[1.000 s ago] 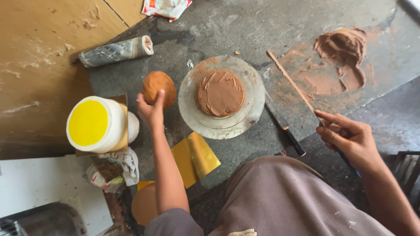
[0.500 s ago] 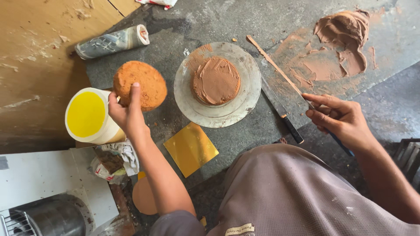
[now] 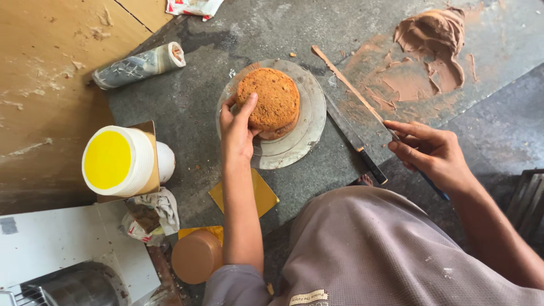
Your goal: The person places a cake layer onto a rotating stand and spreads chocolate frosting on top. They then add a second cake layer, press it down, and continue to apply and smooth frosting over the top and sides of the cake using a spatula.
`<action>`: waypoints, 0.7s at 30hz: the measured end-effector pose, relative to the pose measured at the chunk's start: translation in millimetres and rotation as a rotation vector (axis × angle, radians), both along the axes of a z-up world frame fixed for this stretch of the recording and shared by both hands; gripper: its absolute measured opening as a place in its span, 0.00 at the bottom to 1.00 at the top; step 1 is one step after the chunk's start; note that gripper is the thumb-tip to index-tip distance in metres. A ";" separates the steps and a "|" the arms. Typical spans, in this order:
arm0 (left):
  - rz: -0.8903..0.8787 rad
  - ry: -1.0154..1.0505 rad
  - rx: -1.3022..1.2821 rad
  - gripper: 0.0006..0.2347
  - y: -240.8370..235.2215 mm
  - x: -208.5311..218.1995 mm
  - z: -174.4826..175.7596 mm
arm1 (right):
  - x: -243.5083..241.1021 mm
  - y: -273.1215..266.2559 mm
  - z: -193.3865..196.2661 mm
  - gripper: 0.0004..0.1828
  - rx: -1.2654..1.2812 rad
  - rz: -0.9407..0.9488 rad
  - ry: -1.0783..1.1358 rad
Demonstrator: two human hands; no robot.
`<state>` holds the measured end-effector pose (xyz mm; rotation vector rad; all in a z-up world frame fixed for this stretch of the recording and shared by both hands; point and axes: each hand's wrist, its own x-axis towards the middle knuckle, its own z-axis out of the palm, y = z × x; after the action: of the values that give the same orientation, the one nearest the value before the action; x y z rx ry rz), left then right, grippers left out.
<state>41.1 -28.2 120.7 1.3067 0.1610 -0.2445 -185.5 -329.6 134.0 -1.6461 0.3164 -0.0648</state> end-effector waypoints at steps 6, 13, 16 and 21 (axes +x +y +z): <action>-0.024 0.016 0.170 0.31 7.7 -2.7 3.7 | -5.8 -0.9 -6.4 0.24 0.043 -0.058 0.042; -0.052 -0.108 0.358 0.26 21.4 2.3 5.7 | -1.4 -4.6 -13.4 0.25 0.032 -0.022 0.009; -0.054 -0.124 0.489 0.24 25.9 2.0 7.4 | 0.6 -5.9 -13.0 0.25 0.024 -0.027 0.010; -0.089 -0.134 0.526 0.24 30.0 3.0 13.6 | 3.7 -5.8 -12.4 0.25 0.029 -0.034 0.006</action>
<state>44.1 1.8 134.3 1.8499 0.0523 -0.1953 -181.8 -335.3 121.6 -1.6128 0.3483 -0.0803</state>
